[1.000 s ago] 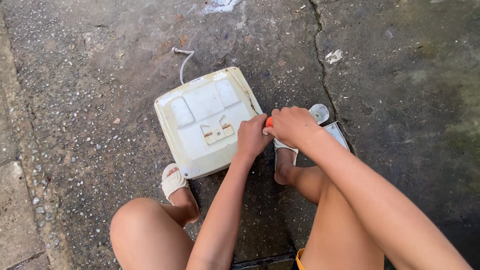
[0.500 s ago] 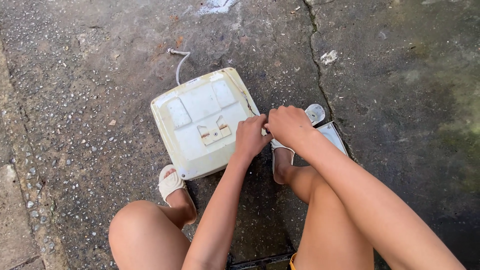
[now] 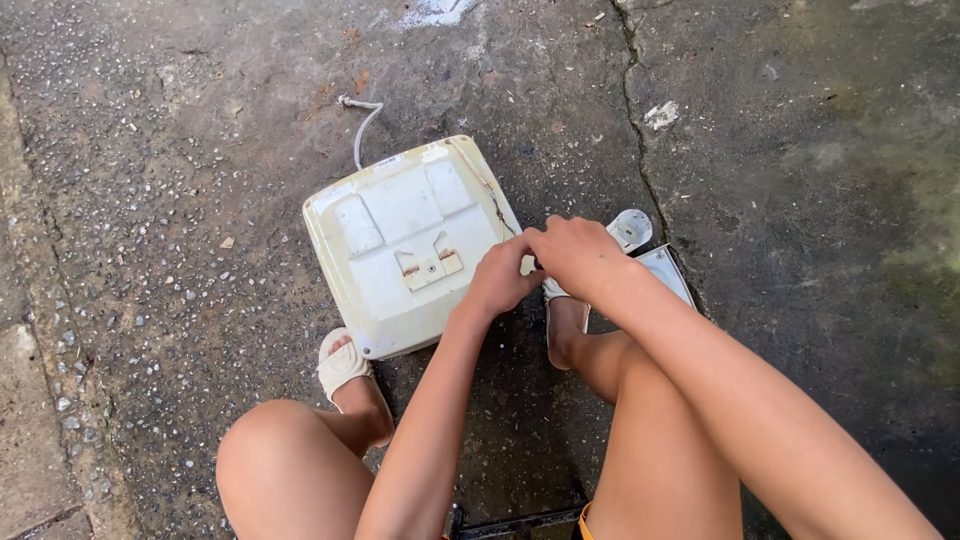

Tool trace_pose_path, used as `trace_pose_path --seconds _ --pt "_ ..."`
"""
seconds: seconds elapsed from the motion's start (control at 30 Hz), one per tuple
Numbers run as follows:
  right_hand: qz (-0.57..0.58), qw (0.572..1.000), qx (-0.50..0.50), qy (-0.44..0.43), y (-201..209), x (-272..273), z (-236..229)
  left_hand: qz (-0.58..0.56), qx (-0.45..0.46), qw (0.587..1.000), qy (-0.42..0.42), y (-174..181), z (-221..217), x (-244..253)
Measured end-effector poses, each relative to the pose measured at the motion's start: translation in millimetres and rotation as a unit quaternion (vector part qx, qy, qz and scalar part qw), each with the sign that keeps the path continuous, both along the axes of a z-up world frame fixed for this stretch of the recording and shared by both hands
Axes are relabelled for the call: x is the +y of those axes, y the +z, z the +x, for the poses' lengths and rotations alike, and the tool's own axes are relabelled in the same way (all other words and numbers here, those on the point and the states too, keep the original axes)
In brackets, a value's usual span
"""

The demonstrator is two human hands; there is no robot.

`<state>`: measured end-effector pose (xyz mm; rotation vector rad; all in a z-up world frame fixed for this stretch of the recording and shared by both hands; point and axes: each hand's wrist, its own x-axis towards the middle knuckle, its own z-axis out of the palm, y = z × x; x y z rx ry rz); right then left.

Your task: A person disassembles a small electric water heater by unscrewing the casing and internal components using a manual screwdriver.

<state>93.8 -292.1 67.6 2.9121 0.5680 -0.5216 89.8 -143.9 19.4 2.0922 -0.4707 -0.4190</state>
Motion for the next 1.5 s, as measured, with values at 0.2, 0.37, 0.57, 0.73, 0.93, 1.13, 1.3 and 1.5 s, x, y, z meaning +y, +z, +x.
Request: trace_pose_path --seconds 0.2,0.37,0.57,0.73,0.93,1.13,1.3,1.5 --pt "0.028 0.997 0.000 -0.068 -21.3 -9.4 2.2 0.082 -0.132 0.988 0.015 -31.5 5.8 -4.7" --pt "0.040 0.998 -0.002 -0.056 -19.9 -4.6 -0.1 0.039 -0.095 0.994 0.022 -24.2 2.5 -5.7" --pt "0.035 0.998 0.005 -0.054 4.8 2.6 -6.7 0.021 -0.056 0.998 0.014 -28.0 1.7 -1.8" --pt "0.007 0.994 -0.017 -0.109 -3.0 0.6 0.8 0.066 -0.092 0.993 0.037 -26.9 2.9 -5.4" --pt "0.060 0.997 0.019 -0.044 25.6 2.0 -4.5 0.009 -0.010 1.000 -0.006 -13.3 -0.3 3.7" --pt "0.018 0.993 0.003 -0.118 19.5 6.5 1.3 0.006 -0.066 0.997 0.036 -10.3 -2.6 -2.9" --pt "0.033 0.999 0.014 -0.041 31.8 6.2 -0.9 0.003 -0.026 1.000 0.013 -16.3 -1.0 -0.8" --pt "0.000 0.997 -0.017 -0.076 -0.3 -0.7 9.7 0.052 -0.089 0.994 0.021 -13.0 4.4 -5.2"
